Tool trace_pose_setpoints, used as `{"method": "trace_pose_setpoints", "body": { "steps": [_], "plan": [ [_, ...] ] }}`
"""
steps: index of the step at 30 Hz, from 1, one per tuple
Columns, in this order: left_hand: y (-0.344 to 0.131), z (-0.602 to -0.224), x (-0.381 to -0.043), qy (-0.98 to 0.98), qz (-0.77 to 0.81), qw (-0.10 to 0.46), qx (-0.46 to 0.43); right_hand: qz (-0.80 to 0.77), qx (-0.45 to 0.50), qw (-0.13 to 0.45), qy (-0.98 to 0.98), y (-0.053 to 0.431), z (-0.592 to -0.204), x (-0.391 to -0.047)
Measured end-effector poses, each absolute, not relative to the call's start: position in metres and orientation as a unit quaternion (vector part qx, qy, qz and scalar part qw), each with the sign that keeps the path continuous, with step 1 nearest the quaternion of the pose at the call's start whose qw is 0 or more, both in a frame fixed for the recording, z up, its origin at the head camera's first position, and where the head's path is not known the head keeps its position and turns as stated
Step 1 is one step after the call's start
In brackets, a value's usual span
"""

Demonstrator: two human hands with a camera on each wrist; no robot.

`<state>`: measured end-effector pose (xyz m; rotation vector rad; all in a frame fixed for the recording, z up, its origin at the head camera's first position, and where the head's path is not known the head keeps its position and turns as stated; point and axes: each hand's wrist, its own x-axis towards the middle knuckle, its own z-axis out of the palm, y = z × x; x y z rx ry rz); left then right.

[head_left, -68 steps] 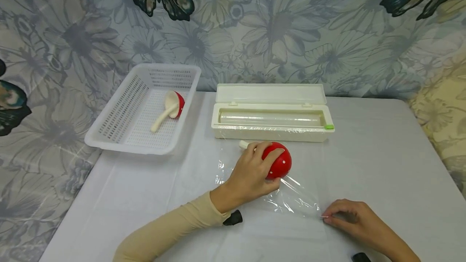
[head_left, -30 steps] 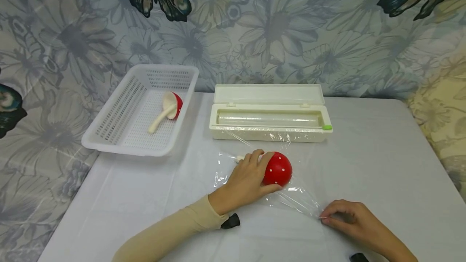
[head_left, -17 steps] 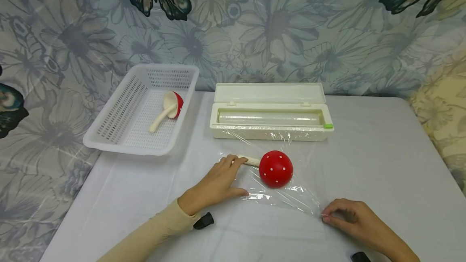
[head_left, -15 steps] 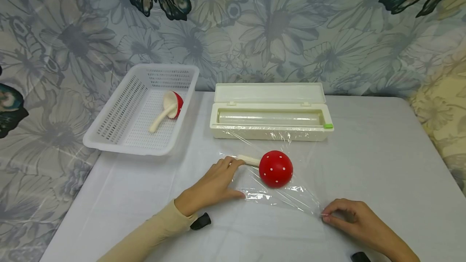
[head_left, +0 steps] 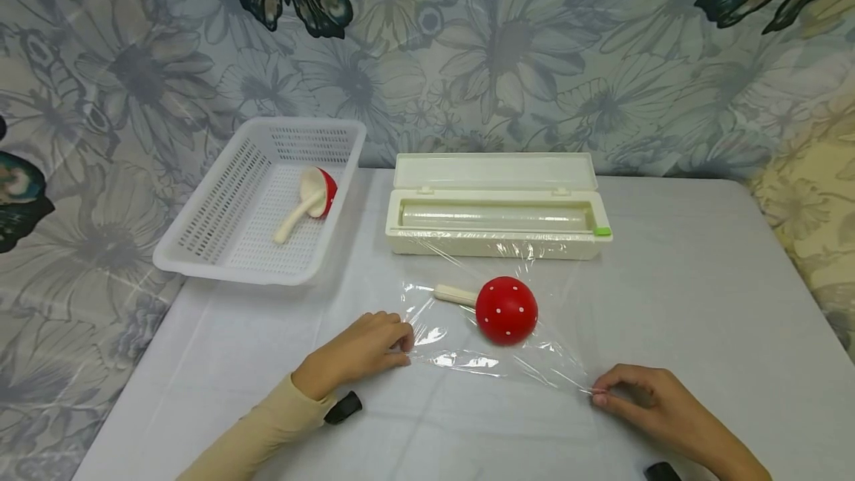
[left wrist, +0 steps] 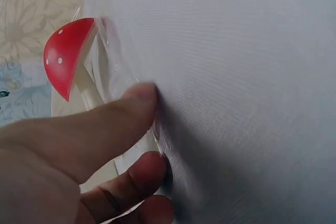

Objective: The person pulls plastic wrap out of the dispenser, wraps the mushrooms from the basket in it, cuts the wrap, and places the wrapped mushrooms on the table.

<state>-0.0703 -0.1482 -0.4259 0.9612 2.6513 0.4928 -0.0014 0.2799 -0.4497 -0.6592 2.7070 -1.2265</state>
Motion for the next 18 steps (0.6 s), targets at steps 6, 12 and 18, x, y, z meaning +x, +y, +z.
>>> {"method": "trace_pose_setpoints", "body": {
  "steps": [6, 12, 18],
  "plan": [
    [-0.153, -0.426, -0.068, 0.909, 0.187, 0.106, 0.356, -0.414, -0.225, 0.038, 0.881, 0.278, -0.448, 0.000],
    [-0.158, -0.422, -0.069, 0.907, 0.244, 0.042, 0.342, -0.419, -0.251, -0.010, 0.873, 0.277, -0.445, -0.001],
    [-0.158, -0.416, -0.073, 0.902, 0.294, -0.001, 0.317, -0.416, -0.250, -0.047, 0.873, 0.276, -0.439, -0.007]
  ]
}}
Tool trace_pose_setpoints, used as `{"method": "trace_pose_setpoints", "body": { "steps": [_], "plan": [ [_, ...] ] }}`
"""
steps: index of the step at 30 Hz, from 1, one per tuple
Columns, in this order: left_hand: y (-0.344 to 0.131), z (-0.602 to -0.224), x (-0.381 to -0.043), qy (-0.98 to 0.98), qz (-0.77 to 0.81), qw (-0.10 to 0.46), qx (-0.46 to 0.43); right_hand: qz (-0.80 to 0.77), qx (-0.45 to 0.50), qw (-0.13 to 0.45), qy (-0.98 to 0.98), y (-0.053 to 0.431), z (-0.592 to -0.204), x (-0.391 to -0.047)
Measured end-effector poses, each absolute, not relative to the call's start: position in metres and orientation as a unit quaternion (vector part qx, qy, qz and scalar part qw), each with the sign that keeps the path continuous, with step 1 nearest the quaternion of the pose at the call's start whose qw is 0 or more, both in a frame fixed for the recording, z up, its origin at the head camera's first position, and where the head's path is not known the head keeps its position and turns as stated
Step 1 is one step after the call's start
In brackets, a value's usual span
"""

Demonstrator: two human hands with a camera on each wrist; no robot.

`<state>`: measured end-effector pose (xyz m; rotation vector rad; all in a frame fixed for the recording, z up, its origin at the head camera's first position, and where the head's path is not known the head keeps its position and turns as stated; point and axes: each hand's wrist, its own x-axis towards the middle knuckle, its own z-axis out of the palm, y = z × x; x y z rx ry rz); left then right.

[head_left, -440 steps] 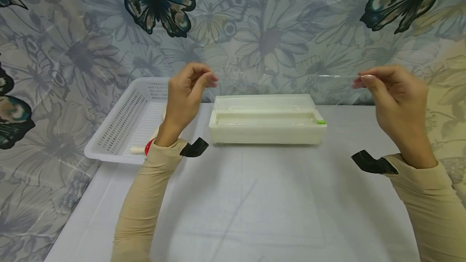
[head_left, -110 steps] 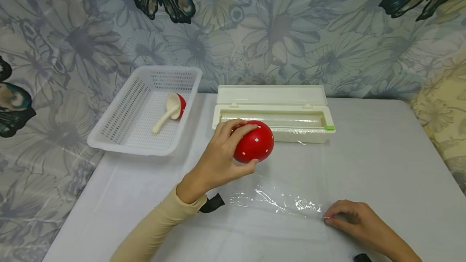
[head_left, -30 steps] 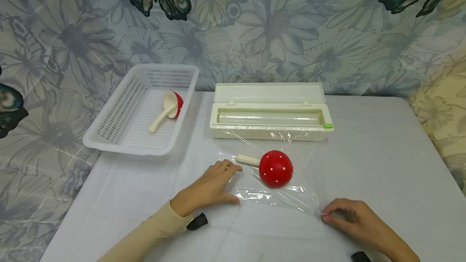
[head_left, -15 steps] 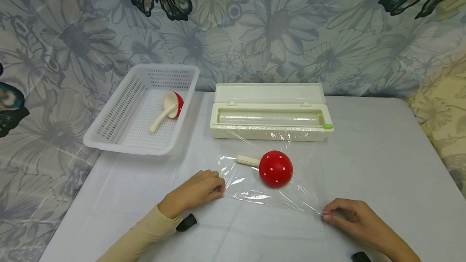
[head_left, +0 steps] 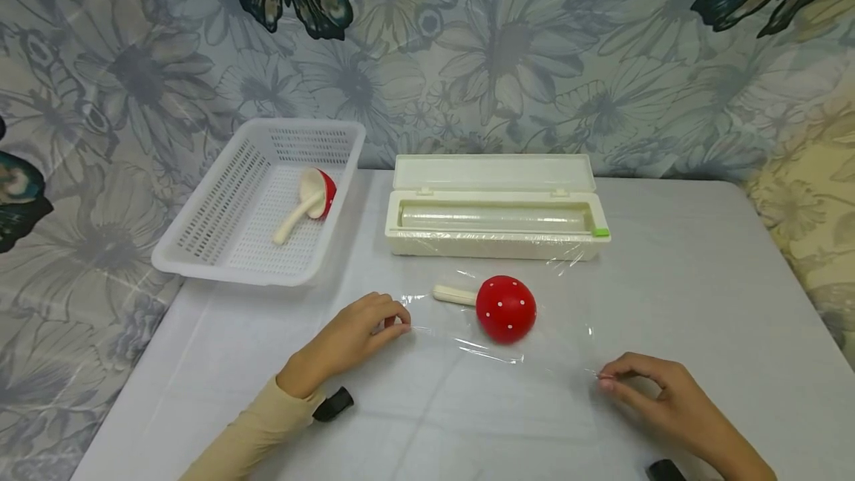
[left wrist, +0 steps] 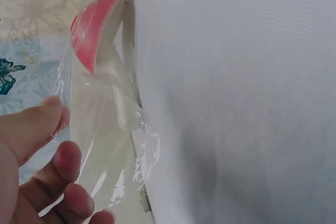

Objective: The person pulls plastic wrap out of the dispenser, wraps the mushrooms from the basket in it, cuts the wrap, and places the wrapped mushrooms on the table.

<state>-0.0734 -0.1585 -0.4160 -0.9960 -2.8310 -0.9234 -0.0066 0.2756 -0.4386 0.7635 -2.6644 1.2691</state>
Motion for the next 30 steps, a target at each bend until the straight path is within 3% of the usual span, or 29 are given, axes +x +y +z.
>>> {"method": "trace_pose_setpoints", "body": {
  "steps": [14, 24, 30],
  "plan": [
    [-0.146, -0.416, -0.094, -0.883, -0.378, 0.083, -0.264, 0.385, 0.195, 0.182, -0.884, 0.270, -0.425, -0.030],
    [-0.134, -0.420, -0.117, -0.849, -0.512, -0.023, -0.131, 0.416, 0.121, 0.224, -0.873, 0.253, -0.423, -0.062],
    [-0.132, -0.419, -0.125, -0.841, -0.524, -0.073, -0.109, 0.444, 0.091, 0.220, -0.864, 0.249, -0.423, -0.078]
  ]
}}
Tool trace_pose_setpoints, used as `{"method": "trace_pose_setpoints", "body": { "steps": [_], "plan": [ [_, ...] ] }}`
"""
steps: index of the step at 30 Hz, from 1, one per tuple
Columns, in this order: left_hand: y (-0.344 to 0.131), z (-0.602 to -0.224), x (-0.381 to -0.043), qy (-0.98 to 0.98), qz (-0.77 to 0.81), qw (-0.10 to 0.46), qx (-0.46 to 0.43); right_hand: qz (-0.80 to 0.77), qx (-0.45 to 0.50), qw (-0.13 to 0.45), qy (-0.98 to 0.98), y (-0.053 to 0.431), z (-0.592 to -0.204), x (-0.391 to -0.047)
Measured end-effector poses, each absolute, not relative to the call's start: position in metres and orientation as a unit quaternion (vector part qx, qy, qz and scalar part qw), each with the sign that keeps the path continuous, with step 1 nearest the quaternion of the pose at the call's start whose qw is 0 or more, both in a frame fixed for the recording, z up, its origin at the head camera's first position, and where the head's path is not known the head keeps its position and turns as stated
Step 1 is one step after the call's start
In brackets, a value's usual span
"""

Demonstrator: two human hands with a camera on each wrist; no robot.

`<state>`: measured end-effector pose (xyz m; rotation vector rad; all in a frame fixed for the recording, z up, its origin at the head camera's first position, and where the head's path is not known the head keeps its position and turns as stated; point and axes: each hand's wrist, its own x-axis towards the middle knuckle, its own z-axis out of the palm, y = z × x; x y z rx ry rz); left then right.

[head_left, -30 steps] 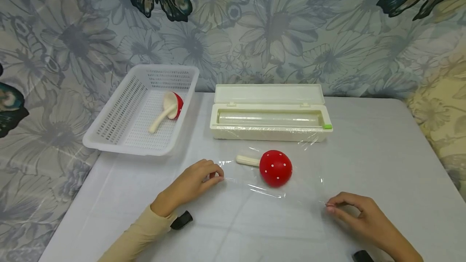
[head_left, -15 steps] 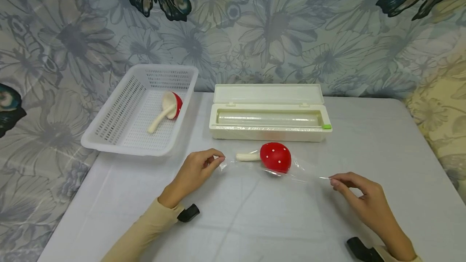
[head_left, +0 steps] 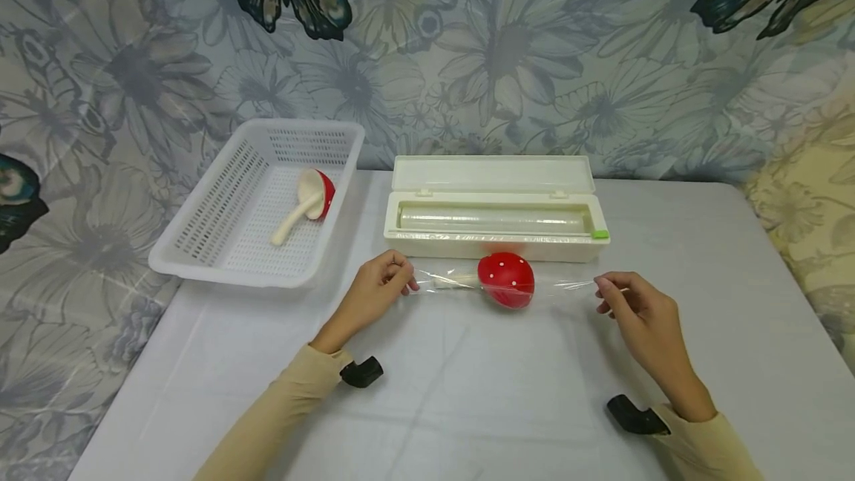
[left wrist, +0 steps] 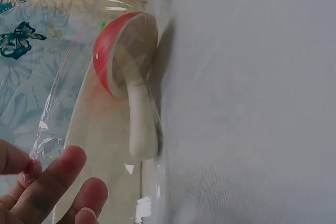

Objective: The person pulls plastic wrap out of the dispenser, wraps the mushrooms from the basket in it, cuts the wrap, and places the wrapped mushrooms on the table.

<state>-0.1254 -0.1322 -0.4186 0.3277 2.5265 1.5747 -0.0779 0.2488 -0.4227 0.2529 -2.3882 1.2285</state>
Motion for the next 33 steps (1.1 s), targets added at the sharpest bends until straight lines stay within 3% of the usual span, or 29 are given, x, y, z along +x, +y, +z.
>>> {"method": "trace_pose_setpoints", "body": {
  "steps": [4, 11, 33],
  "plan": [
    [-0.134, -0.417, -0.126, 0.861, 0.488, 0.068, 0.130, 0.448, 0.095, 0.227, -0.860, 0.249, -0.423, -0.085],
    [-0.138, -0.417, -0.125, 0.854, 0.479, -0.011, 0.204, 0.445, 0.125, 0.242, -0.853, 0.255, -0.424, -0.088],
    [-0.140, -0.415, -0.128, 0.803, 0.566, 0.043, 0.182, 0.448, 0.120, 0.271, -0.844, 0.250, -0.423, -0.092]
  ]
}}
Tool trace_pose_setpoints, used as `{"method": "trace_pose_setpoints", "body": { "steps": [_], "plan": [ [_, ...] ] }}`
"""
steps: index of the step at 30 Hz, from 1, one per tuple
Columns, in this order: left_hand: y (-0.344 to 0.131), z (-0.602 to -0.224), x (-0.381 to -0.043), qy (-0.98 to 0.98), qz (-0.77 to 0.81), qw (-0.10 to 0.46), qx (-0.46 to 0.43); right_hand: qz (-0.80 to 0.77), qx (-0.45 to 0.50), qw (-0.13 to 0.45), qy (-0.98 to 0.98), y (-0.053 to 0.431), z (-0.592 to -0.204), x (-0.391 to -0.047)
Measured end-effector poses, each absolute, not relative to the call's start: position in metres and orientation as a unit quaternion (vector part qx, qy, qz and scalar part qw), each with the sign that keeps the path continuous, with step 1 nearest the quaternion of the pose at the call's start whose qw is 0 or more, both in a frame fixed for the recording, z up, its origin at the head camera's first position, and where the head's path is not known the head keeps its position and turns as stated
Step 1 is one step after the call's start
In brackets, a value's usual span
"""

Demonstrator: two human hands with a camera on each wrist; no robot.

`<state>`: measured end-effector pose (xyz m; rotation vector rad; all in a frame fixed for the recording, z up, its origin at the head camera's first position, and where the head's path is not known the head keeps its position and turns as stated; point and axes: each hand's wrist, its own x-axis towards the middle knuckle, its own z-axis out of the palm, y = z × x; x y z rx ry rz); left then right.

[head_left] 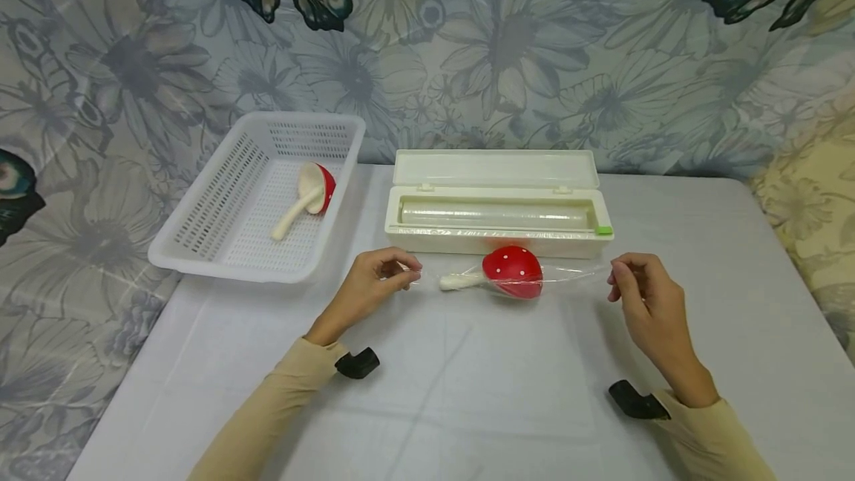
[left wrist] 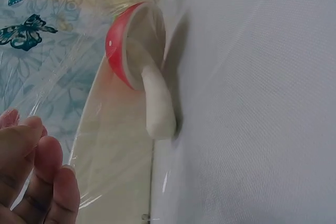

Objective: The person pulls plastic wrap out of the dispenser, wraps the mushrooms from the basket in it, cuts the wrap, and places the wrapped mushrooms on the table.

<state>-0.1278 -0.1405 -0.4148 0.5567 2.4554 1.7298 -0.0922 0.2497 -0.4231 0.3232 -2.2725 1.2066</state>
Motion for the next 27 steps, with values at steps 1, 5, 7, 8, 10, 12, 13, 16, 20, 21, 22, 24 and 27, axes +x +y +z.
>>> {"method": "trace_pose_setpoints", "body": {
  "steps": [1, 5, 7, 8, 10, 12, 13, 16, 20, 21, 22, 24, 27],
  "plan": [
    [-0.140, -0.415, -0.129, 0.800, 0.572, 0.043, 0.178, 0.451, 0.118, 0.271, -0.842, 0.248, -0.423, -0.094],
    [-0.138, -0.419, -0.135, 0.798, 0.577, 0.014, 0.176, 0.470, 0.090, 0.257, -0.840, 0.242, -0.420, -0.103],
    [-0.135, -0.421, -0.138, 0.804, 0.567, -0.009, 0.181, 0.488, 0.066, 0.239, -0.837, 0.239, -0.419, -0.107],
    [-0.134, -0.423, -0.141, 0.811, 0.554, -0.025, 0.185, 0.491, 0.054, 0.229, -0.839, 0.237, -0.419, -0.110],
    [-0.130, -0.426, -0.145, 0.830, 0.518, -0.058, 0.197, 0.502, 0.035, 0.217, -0.836, 0.233, -0.419, -0.114],
    [-0.127, -0.430, -0.148, 0.854, 0.468, -0.086, 0.209, 0.504, 0.019, 0.217, -0.835, 0.227, -0.419, -0.117],
    [-0.126, -0.431, -0.150, 0.868, 0.437, -0.102, 0.215, 0.497, 0.012, 0.224, -0.838, 0.225, -0.419, -0.119],
    [-0.121, -0.437, -0.151, 0.899, 0.339, -0.147, 0.235, 0.503, -0.001, 0.235, -0.832, 0.218, -0.420, -0.124],
    [-0.115, -0.441, -0.151, 0.915, 0.244, -0.199, 0.252, 0.554, 0.010, 0.193, -0.810, 0.212, -0.425, -0.129],
    [-0.113, -0.440, -0.151, 0.917, 0.236, -0.199, 0.252, 0.568, 0.020, 0.173, -0.804, 0.211, -0.427, -0.129],
    [-0.112, -0.439, -0.151, 0.919, 0.239, -0.187, 0.250, 0.580, 0.031, 0.155, -0.799, 0.209, -0.429, -0.129],
    [-0.109, -0.436, -0.152, 0.923, 0.270, -0.139, 0.236, 0.601, 0.056, 0.123, -0.788, 0.207, -0.433, -0.129],
    [-0.107, -0.430, -0.154, 0.918, 0.342, -0.036, 0.199, 0.622, 0.089, 0.094, -0.772, 0.204, -0.439, -0.126]
  ]
}}
